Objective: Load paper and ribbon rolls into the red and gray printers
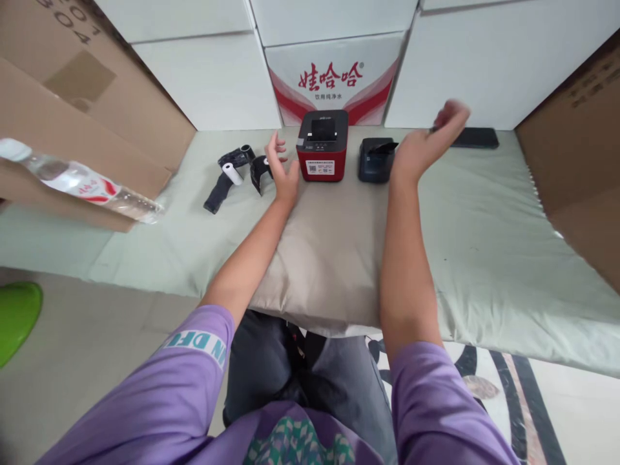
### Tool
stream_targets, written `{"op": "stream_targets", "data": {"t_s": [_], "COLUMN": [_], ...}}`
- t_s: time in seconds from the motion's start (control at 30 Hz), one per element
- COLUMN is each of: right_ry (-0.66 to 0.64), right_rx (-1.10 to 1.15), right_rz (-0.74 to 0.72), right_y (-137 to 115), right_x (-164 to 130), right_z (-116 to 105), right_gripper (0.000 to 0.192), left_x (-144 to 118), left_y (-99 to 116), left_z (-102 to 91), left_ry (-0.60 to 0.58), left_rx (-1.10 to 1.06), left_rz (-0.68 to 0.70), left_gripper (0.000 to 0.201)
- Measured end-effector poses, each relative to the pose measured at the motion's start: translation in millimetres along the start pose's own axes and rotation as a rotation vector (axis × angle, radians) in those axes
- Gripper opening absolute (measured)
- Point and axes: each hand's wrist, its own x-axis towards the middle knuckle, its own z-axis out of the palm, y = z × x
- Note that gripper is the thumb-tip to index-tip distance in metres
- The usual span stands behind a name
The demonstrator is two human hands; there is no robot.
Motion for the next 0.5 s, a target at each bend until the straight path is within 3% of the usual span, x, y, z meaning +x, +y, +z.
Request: {"op": "stream_targets", "data": {"t_s": [0.1,0.17,0.3,0.37,0.5], "right_ry": [0.057,0.122,0.459,0.505,0.526], "right_rx": [-0.1,-0.164,-0.404,-0.458,-0.394], "right_rz": [-0.047,0.013,0.281,0.262,0.15], "right_y": [17,34,74,94,119], "right_x": [-20,-29,-28,-22,-13], "right_z": [17,27,37,38,37], "right_gripper": [0.06,0.056,0.092,0.108,0.103], "left_x": [3,5,6,7,9], "left_y": [-13,-16,-16,-17,-24], "left_z": [3.9,5.6,5.1,5.1,10.2], "left_ry": [0.095,0.134,0.104,0.049,-0.04], "left_rx": [0.036,0.051,0.053,0.041,-0.052], "left_rz": [-0.011,0.014,-0.007,-0.046,-0.06], "left_gripper": [0.063,0.057,0.047,0.04,0.026]}}
